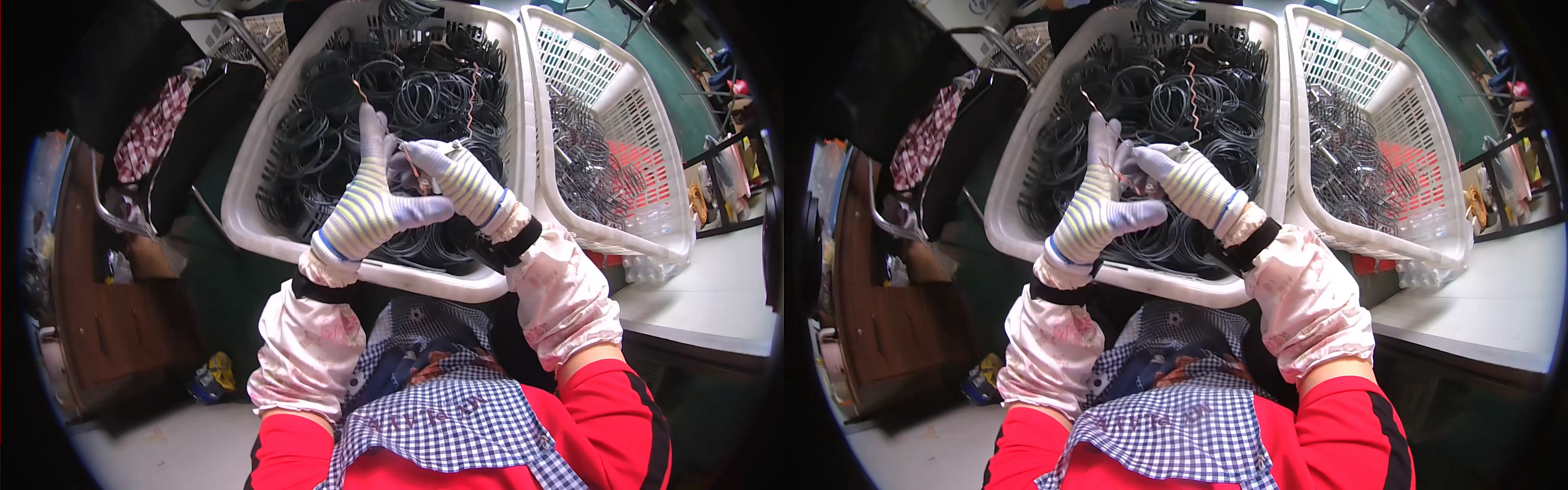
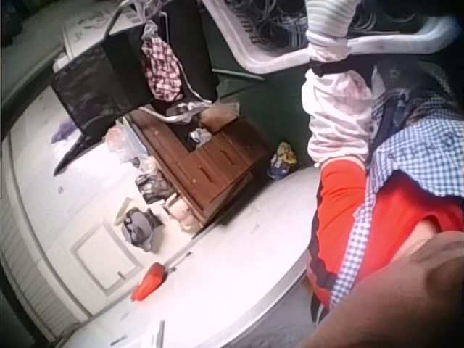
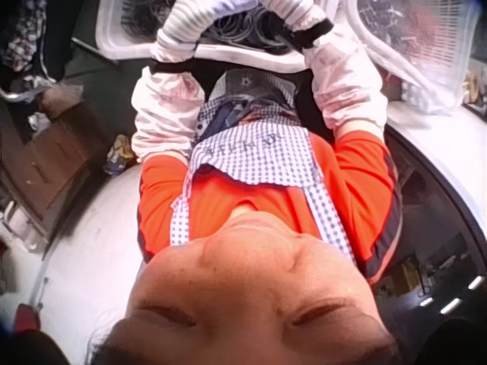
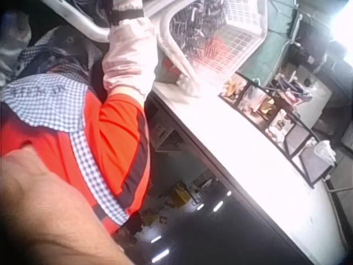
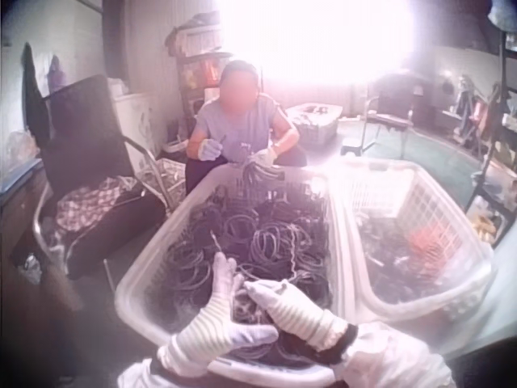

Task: The recorder is picking up and inspecting metal rings from a large basket and placing them into a smaller basket.

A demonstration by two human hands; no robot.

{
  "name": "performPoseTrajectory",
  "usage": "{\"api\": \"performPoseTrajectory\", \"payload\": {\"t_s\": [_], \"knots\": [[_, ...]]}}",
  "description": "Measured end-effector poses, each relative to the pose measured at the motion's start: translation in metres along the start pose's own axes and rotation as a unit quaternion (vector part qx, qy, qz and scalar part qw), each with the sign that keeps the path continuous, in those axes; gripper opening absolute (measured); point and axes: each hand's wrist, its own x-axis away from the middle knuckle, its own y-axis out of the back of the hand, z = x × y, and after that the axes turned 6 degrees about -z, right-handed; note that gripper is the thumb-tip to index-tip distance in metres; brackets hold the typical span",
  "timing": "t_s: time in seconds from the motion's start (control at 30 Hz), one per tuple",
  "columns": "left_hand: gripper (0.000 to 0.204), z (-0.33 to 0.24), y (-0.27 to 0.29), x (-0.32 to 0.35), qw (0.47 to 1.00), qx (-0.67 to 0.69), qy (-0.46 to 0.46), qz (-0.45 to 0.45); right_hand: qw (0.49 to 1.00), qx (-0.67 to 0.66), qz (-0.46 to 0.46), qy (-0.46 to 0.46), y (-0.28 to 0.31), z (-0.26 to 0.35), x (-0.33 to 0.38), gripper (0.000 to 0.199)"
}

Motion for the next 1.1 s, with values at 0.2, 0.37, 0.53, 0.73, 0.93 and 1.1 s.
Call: {"api": "performPoseTrajectory", "payload": {"t_s": [0.2,0.37,0.53,0.73,0.93,1.1], "knots": [[0.142,0.008,-0.002,-0.002,0.992,0.020,-0.075,-0.100,0.997,0.005,0.068,0.033,-0.006,-0.016,-0.010,0.039],[0.100,-0.014,0.033,-0.013,0.956,0.116,-0.138,-0.230,0.991,0.130,-0.002,0.043,0.021,-0.029,-0.011,0.044],[0.121,-0.018,0.040,0.002,0.957,0.111,-0.105,-0.246,0.683,0.725,0.073,-0.043,0.013,-0.066,-0.026,0.034],[0.122,-0.018,0.053,0.008,0.958,0.111,-0.096,-0.248,0.685,0.727,0.032,-0.029,0.008,-0.069,-0.032,0.022],[0.128,-0.017,0.049,0.012,0.963,0.047,-0.108,-0.243,0.893,0.407,-0.149,0.126,0.025,-0.050,-0.027,0.019],[0.126,-0.010,0.033,0.016,0.976,-0.114,-0.111,-0.151,0.976,-0.113,-0.179,0.049,0.040,0.006,-0.022,0.018]]}}
